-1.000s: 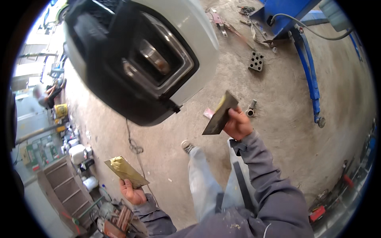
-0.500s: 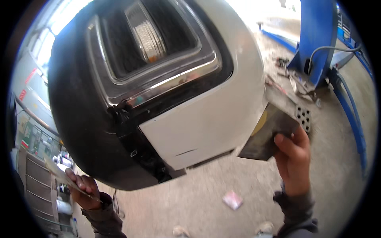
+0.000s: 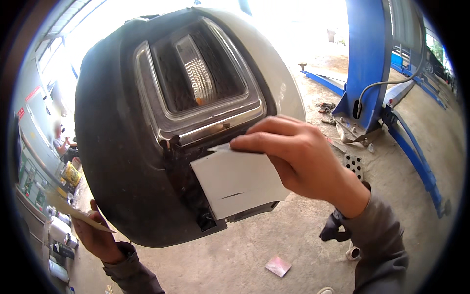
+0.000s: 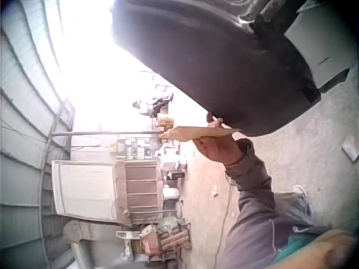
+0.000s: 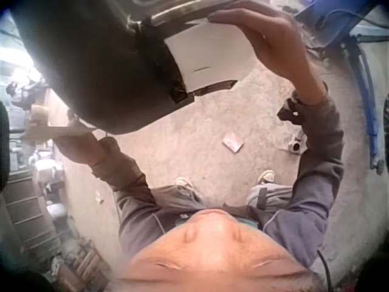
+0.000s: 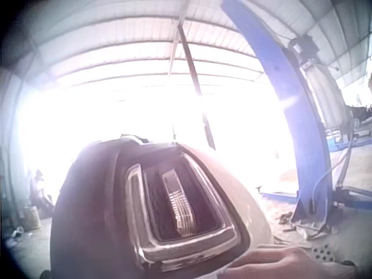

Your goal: The person applies yellow body filler to a white car bumper using a putty knife. They spread the filler across the surface, scrape excess material, and smooth the application around the headlight and grille areas.

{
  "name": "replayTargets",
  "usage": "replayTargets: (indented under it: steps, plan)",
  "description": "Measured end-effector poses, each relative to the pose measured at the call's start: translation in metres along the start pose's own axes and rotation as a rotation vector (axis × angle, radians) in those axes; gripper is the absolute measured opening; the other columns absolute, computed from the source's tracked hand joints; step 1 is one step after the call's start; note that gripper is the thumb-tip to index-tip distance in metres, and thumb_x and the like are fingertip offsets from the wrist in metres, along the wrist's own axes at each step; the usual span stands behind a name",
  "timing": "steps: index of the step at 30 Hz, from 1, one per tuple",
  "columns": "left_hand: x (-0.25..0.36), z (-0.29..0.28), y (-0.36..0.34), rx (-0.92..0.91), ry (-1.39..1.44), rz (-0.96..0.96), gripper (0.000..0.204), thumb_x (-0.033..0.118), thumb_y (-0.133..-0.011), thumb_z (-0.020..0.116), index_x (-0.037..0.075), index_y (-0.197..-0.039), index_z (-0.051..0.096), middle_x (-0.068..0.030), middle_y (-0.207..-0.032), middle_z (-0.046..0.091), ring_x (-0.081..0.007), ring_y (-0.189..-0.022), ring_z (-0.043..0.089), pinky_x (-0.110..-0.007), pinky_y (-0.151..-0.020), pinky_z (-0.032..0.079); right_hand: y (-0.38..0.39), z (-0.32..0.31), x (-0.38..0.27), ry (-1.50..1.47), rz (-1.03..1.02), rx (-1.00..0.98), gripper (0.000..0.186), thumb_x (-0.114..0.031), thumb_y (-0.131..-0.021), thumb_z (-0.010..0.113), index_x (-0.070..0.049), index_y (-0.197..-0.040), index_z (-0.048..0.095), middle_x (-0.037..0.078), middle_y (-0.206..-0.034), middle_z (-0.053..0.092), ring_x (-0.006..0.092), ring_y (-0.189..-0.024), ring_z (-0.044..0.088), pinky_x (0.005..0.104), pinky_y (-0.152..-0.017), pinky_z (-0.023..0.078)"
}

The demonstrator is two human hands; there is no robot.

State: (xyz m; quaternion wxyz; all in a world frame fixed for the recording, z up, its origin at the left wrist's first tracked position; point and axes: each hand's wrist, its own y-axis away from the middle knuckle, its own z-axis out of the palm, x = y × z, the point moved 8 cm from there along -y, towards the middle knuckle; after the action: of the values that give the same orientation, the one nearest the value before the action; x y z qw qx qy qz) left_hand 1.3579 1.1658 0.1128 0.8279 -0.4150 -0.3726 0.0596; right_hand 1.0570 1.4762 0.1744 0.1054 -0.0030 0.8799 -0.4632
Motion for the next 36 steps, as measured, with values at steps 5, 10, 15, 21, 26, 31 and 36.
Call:
replayTargets:
  steps: [5, 10, 15, 21, 26, 31, 36]
  plan:
    - [-0.01, 0.005, -0.006, -0.114, -0.026, 0.057, 0.041, 0.017, -0.099, 0.046, -0.006, -0.131, 0.036, -0.0218, -0.102, 0.059, -0.0359, -0.115, 0.055, -0.048, -0.113, 0.03, -0.017, 0.019, -0.001, 0.03, -0.053, -0.116, 0.035, 0.009, -0.072, 0.06, -0.01, -0.1, 0.07, 0.008, -0.091, 0.067, 0.0259, -0.084, 0.066, 0.0347, -0.072, 0.056]
    - [-0.02, -0.014, -0.003, -0.14, -0.009, 0.029, 0.049, 0.016, -0.099, 0.044, -0.007, -0.138, 0.027, -0.0337, -0.132, 0.045, -0.0388, -0.128, 0.044, -0.043, -0.108, 0.038, -0.017, 0.026, -0.01, 0.061, -0.027, -0.121, 0.036, 0.009, -0.071, 0.061, -0.009, -0.1, 0.07, 0.007, -0.092, 0.067, 0.0258, -0.082, 0.065, 0.0355, -0.071, 0.055]
    - [-0.022, -0.014, 0.0, -0.114, -0.014, 0.07, 0.044, 0.018, -0.1, 0.042, -0.007, -0.135, 0.033, -0.0331, -0.134, 0.044, -0.0363, -0.129, 0.044, -0.042, -0.105, 0.041, -0.016, 0.04, -0.013, 0.091, -0.018, -0.131, 0.036, 0.01, -0.07, 0.062, -0.009, -0.099, 0.07, 0.007, -0.092, 0.067, 0.0257, -0.082, 0.065, 0.0353, -0.07, 0.055]
    - [-0.021, -0.002, 0.0, -0.181, -0.036, 0.076, 0.042, 0.019, -0.1, 0.041, -0.007, -0.133, 0.039, -0.0209, -0.12, 0.056, -0.0332, -0.13, 0.044, -0.047, -0.11, 0.034, -0.013, 0.046, -0.015, 0.129, 0.005, -0.109, 0.037, 0.011, -0.068, 0.06, -0.008, -0.098, 0.071, 0.007, -0.093, 0.068, 0.0251, -0.082, 0.065, 0.0348, -0.071, 0.055]
    - [-0.021, -0.01, 0.003, -0.031, -0.109, 0.058, 0.044, 0.021, -0.1, 0.04, -0.006, -0.134, 0.037, -0.0191, -0.109, 0.061, -0.0338, -0.129, 0.045, -0.05, -0.113, 0.025, -0.008, 0.05, -0.024, 0.153, 0.027, -0.073, 0.039, 0.012, -0.065, 0.059, -0.006, -0.096, 0.072, 0.009, -0.092, 0.068, 0.0259, -0.083, 0.066, 0.0346, -0.074, 0.054]
    - [-0.027, -0.009, 0.002, 0.049, -0.087, 0.027, 0.045, 0.024, -0.098, 0.043, -0.007, -0.131, 0.038, -0.0284, -0.115, 0.061, -0.0373, -0.126, 0.048, -0.052, -0.115, 0.016, -0.01, 0.042, -0.016, 0.151, -0.008, -0.022, 0.032, 0.007, -0.068, 0.063, -0.007, -0.096, 0.071, 0.008, -0.089, 0.068, 0.0244, -0.081, 0.066, 0.0336, -0.071, 0.055]
    - [-0.024, -0.017, 0.001, -0.089, -0.142, 0.048, 0.049, 0.022, -0.099, 0.041, -0.006, -0.138, 0.033, -0.0238, -0.115, 0.061, -0.0293, -0.121, 0.052, -0.043, -0.11, 0.028, -0.011, 0.036, -0.013, 0.139, -0.03, -0.035, 0.028, 0.005, -0.071, 0.063, -0.007, -0.095, 0.07, 0.008, -0.088, 0.068, 0.025, -0.08, 0.066, 0.0334, -0.069, 0.055]
